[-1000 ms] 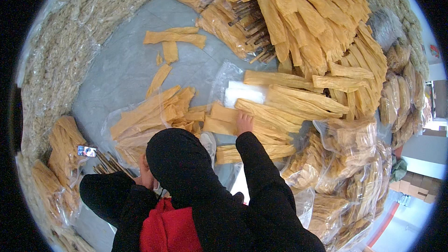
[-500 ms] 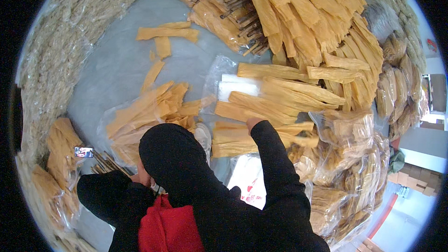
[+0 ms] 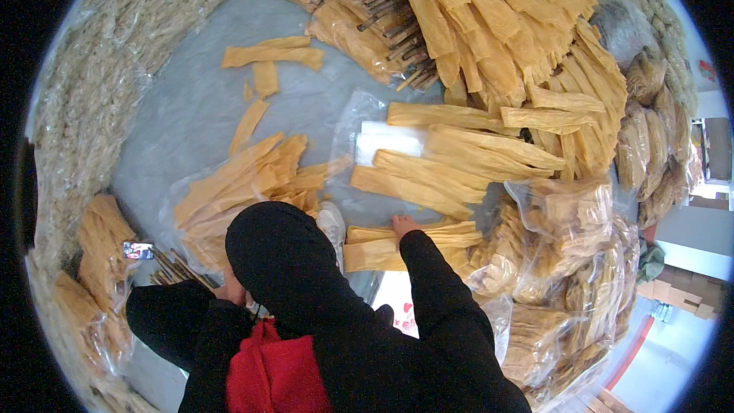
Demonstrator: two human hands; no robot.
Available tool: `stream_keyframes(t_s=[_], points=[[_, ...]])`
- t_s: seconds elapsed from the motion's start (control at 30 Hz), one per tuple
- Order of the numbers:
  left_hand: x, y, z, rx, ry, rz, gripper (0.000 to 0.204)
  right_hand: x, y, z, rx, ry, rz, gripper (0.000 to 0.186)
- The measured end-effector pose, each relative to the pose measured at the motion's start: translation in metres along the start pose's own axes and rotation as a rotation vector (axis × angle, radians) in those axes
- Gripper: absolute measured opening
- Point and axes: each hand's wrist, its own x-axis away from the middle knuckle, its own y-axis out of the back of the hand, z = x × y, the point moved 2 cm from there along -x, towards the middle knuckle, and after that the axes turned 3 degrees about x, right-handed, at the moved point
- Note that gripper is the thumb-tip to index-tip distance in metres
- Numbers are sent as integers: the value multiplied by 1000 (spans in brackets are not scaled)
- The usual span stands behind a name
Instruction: The person sits on the floor and sorts flat, yellowish dried strips into a clear plastic bag. They repeatedly pick up handfuls of the strips, align them, and place them into the bag, occasionally adjusting the pile or the bag's position.
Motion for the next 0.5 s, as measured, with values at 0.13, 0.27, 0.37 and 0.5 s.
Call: stream_keyframes(t_s=[0.13, 0.27, 0.37, 0.5], points=[[-13, -22, 2, 47, 8, 87, 32, 7, -4, -22, 137, -72, 54, 58], [-8, -5, 7, 17, 9, 24, 33, -1, 4, -9, 122, -4, 209, 46], [-12, -5, 8, -51, -125, -34, 35, -9, 22, -31, 128, 95, 199, 47], [-30, -33, -33, -190, -231, -59, 39, 6, 62, -63, 62, 30, 18, 59]])
